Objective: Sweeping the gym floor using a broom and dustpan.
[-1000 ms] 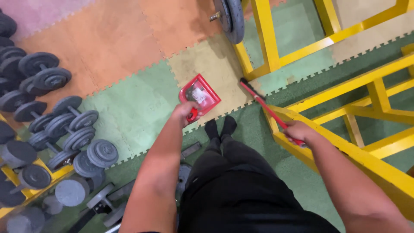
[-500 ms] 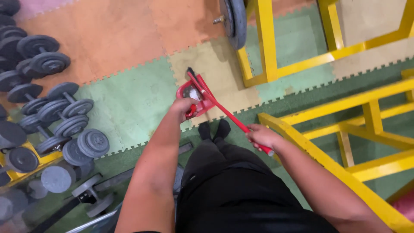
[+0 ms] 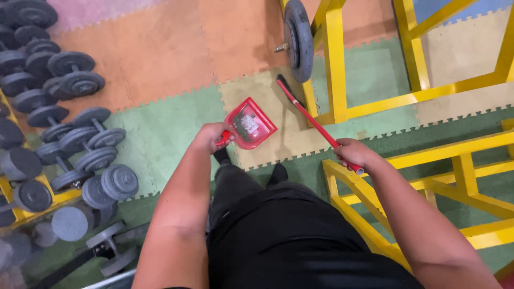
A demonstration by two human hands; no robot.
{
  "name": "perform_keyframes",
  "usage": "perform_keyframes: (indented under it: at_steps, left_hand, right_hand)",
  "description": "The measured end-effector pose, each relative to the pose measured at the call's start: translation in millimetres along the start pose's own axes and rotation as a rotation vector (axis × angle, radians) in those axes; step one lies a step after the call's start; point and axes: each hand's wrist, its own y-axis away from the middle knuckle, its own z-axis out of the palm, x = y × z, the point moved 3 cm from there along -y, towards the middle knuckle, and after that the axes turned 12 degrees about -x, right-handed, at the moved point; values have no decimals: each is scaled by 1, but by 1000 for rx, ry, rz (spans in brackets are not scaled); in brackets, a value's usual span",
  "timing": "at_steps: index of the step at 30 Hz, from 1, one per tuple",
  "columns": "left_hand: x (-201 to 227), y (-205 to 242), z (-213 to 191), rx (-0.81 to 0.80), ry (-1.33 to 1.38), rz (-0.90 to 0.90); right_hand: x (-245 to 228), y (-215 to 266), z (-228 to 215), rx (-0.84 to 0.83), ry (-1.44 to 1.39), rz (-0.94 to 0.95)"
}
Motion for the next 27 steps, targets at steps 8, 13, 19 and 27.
perform_keyframes:
  at_steps: [8, 13, 19, 27]
  left_hand:
    - [66, -24, -63, 1, -133, -7]
    - [132, -42, -121, -31, -257, -23]
    - [219, -41, -215, -74, -456, -87]
    - [259, -68, -293, -181, -470, -93]
  right_hand:
    - [-34, -54, 18, 35, -390, 57]
    - [-91, -83, 60, 98, -424, 134]
    - [-146, -136, 118, 106, 3, 316]
    - [-261, -202, 262, 203, 22, 282]
